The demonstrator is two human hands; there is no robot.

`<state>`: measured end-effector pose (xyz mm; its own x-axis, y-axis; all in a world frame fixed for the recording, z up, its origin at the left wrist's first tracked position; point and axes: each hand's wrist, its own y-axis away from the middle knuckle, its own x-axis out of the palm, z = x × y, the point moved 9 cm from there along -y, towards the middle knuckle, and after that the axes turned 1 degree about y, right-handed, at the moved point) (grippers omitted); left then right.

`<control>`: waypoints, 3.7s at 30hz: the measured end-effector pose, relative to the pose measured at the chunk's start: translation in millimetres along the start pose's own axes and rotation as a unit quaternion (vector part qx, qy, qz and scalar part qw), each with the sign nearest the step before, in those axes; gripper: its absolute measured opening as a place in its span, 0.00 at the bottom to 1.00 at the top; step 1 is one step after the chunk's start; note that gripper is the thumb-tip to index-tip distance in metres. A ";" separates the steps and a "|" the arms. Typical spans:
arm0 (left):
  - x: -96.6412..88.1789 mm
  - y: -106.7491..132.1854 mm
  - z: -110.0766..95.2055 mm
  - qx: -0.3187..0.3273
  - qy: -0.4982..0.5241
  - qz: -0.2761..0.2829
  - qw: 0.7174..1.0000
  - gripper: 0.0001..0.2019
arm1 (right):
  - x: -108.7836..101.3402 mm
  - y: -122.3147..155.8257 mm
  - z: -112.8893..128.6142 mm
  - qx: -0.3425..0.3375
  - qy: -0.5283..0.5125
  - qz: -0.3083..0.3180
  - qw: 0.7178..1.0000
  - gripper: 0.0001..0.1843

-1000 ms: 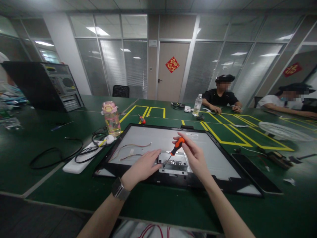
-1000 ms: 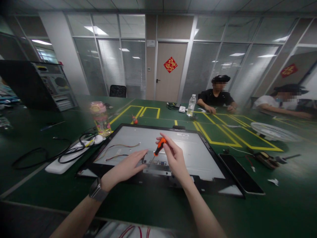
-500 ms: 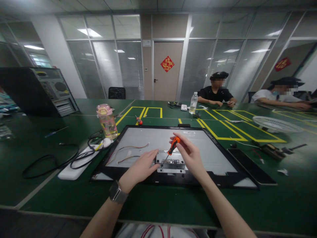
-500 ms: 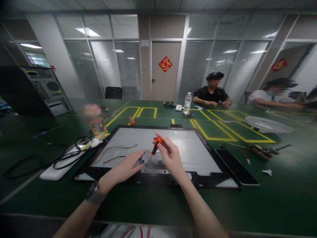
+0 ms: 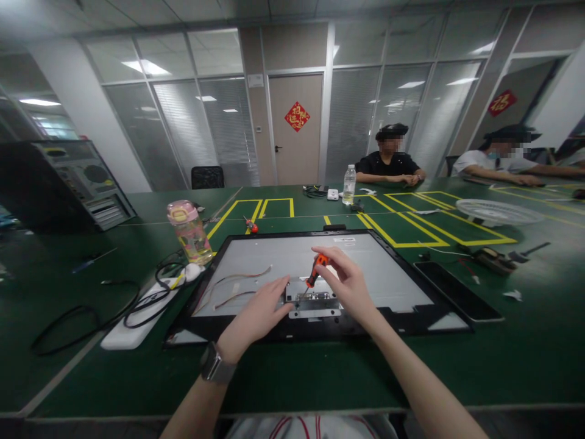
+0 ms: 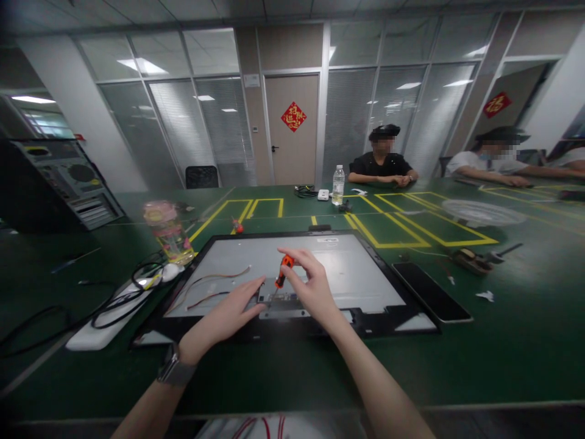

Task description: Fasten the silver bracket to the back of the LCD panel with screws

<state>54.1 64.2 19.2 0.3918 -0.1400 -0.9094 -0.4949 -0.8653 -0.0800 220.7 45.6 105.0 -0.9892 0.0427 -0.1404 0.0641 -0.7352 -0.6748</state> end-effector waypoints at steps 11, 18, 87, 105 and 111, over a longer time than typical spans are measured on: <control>-0.4 -0.8 0.5 0.009 0.001 -0.010 1.000 0.27 | -0.5 -1.5 -6.5 0.039 -0.054 0.008 0.998 0.16; 0.5 -0.4 1.5 0.006 0.001 -0.012 1.000 0.28 | -4.5 -3.4 -3.7 0.022 -0.005 -0.025 0.999 0.13; -2.8 0.6 -2.4 -0.007 0.018 -0.003 1.000 0.28 | 1.5 -2.7 -12.4 0.065 -0.113 0.014 0.991 0.11; 0.1 -0.5 -1.0 -0.004 0.007 0.005 1.000 0.29 | 7.7 -0.9 -16.9 0.089 -0.163 0.041 0.982 0.11; -0.4 -0.3 0.0 0.001 0.010 -0.005 1.000 0.28 | 6.7 -2.3 -8.7 0.068 -0.117 0.030 0.990 0.15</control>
<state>54.0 64.5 19.6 0.4120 -0.1398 -0.9004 -0.4925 -0.8655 -0.0910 215.1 53.4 99.3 -0.9886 -0.1507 0.0055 0.1214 -0.8165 -0.5644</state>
